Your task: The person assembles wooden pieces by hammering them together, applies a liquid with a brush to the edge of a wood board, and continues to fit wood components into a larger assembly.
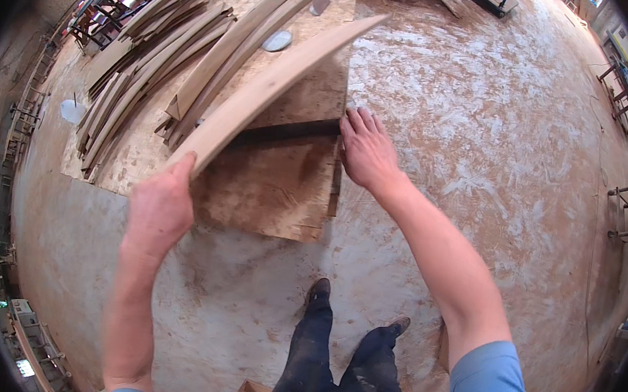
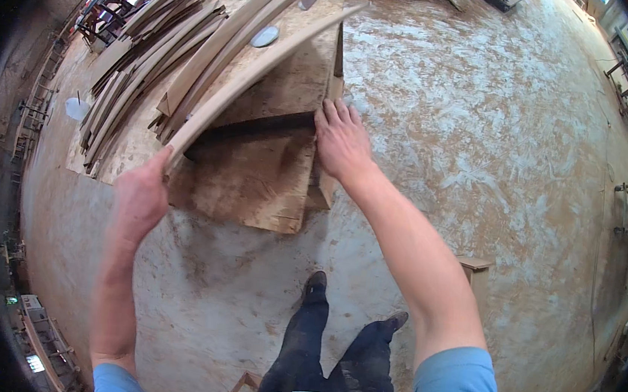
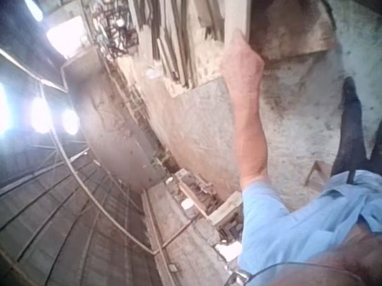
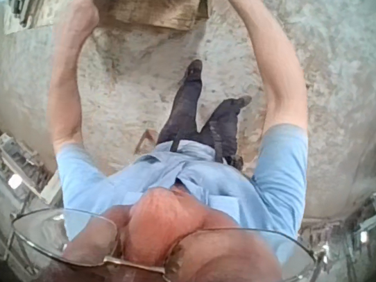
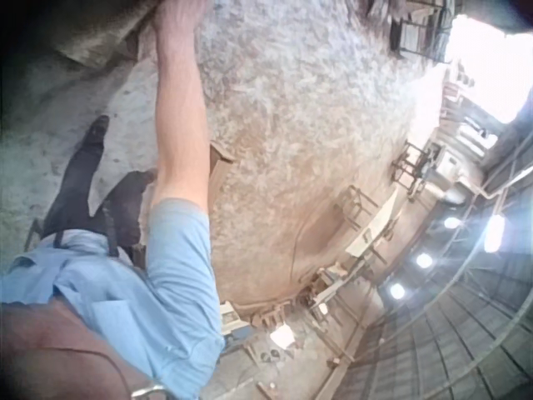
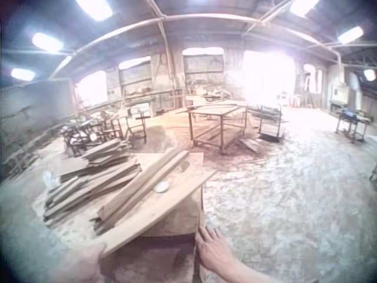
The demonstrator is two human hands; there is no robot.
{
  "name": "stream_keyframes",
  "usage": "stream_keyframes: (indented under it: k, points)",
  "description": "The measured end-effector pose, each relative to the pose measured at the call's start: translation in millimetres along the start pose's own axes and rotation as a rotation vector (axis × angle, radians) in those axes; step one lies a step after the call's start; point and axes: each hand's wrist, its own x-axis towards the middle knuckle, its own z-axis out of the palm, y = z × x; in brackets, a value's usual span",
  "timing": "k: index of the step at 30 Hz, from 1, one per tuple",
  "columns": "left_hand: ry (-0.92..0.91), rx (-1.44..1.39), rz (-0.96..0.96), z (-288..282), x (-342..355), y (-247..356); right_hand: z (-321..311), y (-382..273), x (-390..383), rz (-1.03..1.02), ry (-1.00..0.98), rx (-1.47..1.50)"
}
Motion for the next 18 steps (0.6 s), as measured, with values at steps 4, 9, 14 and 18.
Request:
stream_keyframes:
  k: [4,9,14,18]
  points:
    - [-0.005,-0.139,-0.009,-32.8,26.0,-33.1,8.3,-8.2,45.0,0.08,-0.425,-0.051]
    - [-0.063,-0.198,-0.022,-49.3,38.5,-46.7,-31.1,-11.2,48.5,-0.016,-0.602,0.089]
    - [-0.052,-0.501,-0.11,-71.9,47.5,-22.6,-55.0,-5.2,-39.7,0.108,-0.596,0.201]
    - [-0.078,-0.365,-0.116,-95.9,51.8,10.3,-44.4,-7.3,-72.8,0.034,-0.522,0.293]
